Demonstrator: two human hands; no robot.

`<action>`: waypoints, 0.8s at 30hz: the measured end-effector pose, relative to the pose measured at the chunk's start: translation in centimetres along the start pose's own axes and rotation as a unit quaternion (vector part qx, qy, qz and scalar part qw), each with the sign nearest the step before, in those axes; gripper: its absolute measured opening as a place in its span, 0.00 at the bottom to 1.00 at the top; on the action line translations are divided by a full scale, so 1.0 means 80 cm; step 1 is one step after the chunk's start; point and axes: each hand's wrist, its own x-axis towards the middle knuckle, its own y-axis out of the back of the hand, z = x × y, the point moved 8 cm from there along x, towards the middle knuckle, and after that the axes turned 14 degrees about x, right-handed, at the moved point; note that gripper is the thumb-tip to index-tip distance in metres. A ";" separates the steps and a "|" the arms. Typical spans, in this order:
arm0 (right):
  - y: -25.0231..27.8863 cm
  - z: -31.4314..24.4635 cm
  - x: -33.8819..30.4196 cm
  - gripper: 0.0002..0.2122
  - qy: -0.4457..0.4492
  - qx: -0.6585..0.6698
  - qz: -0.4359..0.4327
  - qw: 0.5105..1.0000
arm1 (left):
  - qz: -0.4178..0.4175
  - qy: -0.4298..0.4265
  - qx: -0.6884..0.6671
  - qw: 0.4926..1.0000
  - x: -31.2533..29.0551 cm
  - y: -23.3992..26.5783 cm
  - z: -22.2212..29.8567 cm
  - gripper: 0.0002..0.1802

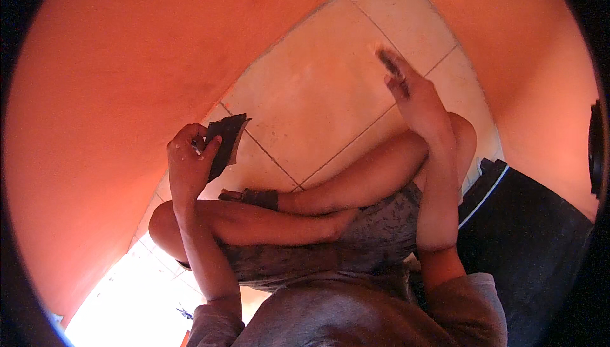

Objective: The person sits on the floor and uses a small brush and a sanding block to scrub and scrape the grout lines between floor tiles. The person repeatedly scrubs the same areas and occasionally wipes the surface with their hand.

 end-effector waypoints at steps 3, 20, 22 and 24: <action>-0.017 0.004 -0.013 0.23 -0.042 -0.084 -0.054 0.994 | 0.002 0.006 -0.009 1.000 -0.003 0.005 -0.001 0.10; -0.090 0.009 -0.032 0.18 -0.089 -0.283 -0.208 0.932 | -0.023 0.021 -0.031 0.999 -0.006 -0.005 -0.004 0.09; -0.114 -0.003 -0.026 0.18 -0.088 -0.271 -0.194 0.939 | -0.033 0.012 -0.021 0.999 -0.006 -0.005 -0.002 0.10; -0.126 0.015 -0.019 0.17 -0.073 -0.299 -0.182 0.934 | -0.016 -0.004 -0.020 1.000 -0.006 -0.002 0.000 0.10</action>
